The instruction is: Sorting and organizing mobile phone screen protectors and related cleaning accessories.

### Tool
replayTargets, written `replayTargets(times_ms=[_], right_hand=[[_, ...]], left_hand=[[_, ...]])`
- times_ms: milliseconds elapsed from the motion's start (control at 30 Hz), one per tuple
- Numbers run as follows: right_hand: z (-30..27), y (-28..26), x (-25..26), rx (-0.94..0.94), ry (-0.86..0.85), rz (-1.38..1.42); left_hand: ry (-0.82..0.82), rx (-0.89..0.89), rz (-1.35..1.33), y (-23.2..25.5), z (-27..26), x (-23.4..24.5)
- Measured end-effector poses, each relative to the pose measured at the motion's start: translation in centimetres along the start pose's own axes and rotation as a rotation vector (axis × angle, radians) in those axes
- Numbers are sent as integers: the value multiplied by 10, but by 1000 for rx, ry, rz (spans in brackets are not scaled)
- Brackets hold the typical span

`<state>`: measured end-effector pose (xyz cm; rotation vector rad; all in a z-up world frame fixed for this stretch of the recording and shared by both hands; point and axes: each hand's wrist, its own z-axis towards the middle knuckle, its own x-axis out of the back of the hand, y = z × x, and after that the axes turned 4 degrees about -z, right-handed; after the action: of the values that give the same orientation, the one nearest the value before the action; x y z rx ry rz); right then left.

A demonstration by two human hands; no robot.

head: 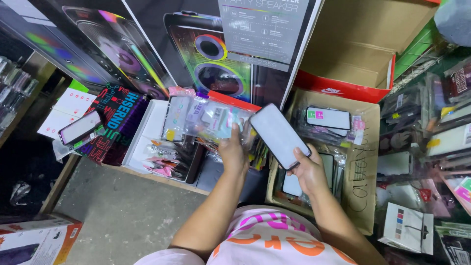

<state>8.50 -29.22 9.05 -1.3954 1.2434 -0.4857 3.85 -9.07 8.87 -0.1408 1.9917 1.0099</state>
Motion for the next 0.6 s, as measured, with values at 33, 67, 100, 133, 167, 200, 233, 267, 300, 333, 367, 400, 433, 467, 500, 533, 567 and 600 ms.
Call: replayTargets(times_ms=[33, 67, 100, 133, 167, 200, 233, 267, 300, 333, 367, 400, 433, 467, 500, 533, 567, 600], right_hand=[[1, 3, 1, 2, 1, 2], [2, 6, 2, -7, -27, 12], [2, 9, 3, -20, -55, 21], [2, 7, 5, -19, -54, 21], [2, 4, 6, -16, -63, -6], [3, 2, 7, -13, -72, -33], [9, 6, 17, -14, -74, -34], [14, 9, 26, -37, -55, -103], [20, 13, 36, -58, -33, -171], [19, 4, 39, -58, -32, -171], [17, -4, 41, -59, -15, -329], [15, -12, 43, -59, 2, -486], [17, -11, 49, -61, 1, -487], [18, -10, 54, -10, 44, -465], [18, -8, 60, 40, 89, -442], [10, -17, 50, 38, 90, -442], [3, -25, 40, 92, 106, -273], [-5, -34, 30, 144, 120, -102]], left_hand=[[-3, 0, 1, 0, -1, -2], [4, 2, -14, -1, -1, -5], [13, 4, -31, -2, -3, -7], [12, 5, -30, -1, -4, -7], [6, -10, 4, 0, -5, -8], [-1, -26, 38, 1, -6, -9], [2, -27, 37, 2, -5, -7], [-5, -89, 114, 2, -5, -5], [-14, -150, 193, 1, -5, -4], [-14, -149, 193, 0, 1, 0], [-37, -188, 110, -2, 6, 4], [-61, -226, 28, -4, 11, 8], [-59, -227, 28, 0, 11, 6], [-72, -228, 10, 4, 10, 4], [-86, -227, -8, 7, 9, 2], [-85, -225, -8, 6, 9, 4], [-71, -226, 4, 5, 10, 6], [-58, -227, 17, 4, 11, 7]])
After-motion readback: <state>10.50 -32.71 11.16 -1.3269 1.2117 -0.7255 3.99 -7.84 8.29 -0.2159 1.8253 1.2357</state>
